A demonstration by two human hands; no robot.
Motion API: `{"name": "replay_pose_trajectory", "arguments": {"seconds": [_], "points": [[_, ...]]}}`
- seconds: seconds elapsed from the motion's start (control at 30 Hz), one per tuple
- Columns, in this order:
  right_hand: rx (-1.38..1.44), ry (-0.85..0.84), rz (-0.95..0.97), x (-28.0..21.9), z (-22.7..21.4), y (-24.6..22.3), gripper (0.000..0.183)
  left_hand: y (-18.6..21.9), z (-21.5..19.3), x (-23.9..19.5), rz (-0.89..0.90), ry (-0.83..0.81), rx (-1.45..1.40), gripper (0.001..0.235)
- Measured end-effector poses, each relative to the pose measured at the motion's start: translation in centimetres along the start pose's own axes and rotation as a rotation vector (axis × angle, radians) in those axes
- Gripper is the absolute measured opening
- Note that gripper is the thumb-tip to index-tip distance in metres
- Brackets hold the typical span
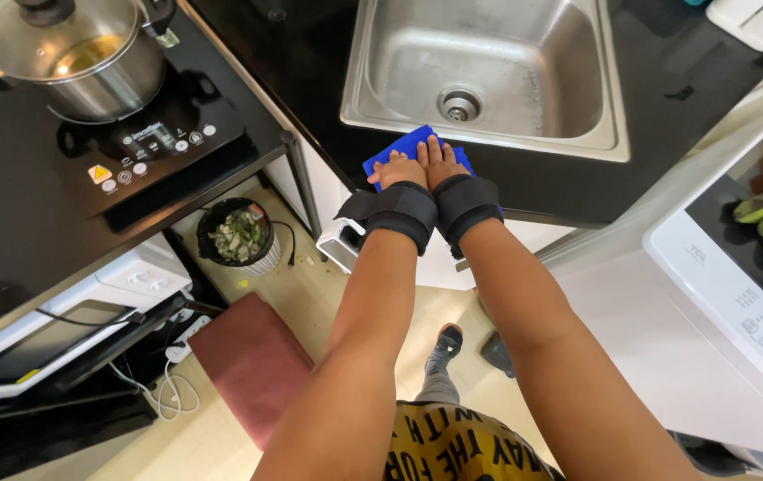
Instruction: Cleaning the kitchen countertop, induction cooker surface, and sink area using a blue cloth.
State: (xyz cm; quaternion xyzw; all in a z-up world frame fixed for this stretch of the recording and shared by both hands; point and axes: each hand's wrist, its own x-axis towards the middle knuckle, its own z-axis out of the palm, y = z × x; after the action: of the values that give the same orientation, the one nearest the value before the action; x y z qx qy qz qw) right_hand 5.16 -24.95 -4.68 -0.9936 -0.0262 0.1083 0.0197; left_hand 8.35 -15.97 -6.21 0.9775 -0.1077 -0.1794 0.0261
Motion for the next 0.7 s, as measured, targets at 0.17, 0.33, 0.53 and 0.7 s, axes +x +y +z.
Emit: {"name": "replay_pose_trajectory", "arguments": {"seconds": [0.17,0.33,0.53,0.7], "points": [[-0.063,0.017,0.032,0.7,0.4,-2.1,0.071,-1.6,1.2,0.6,0.004,0.065,0.048,0.061],[-0.09,0.028,0.047,3.0,1.6,-3.2,0.069,-3.6,1.5,2.2,-0.012,0.102,0.032,0.059],[-0.154,-0.028,0.076,5.7,2.9,-4.1,0.067,-5.8,0.1,2.3,0.007,0.018,-0.065,0.058],[-0.079,-0.048,0.104,6.2,2.6,-4.9,0.067,-6.5,1.9,4.5,-0.025,0.069,-0.049,0.056]]}}
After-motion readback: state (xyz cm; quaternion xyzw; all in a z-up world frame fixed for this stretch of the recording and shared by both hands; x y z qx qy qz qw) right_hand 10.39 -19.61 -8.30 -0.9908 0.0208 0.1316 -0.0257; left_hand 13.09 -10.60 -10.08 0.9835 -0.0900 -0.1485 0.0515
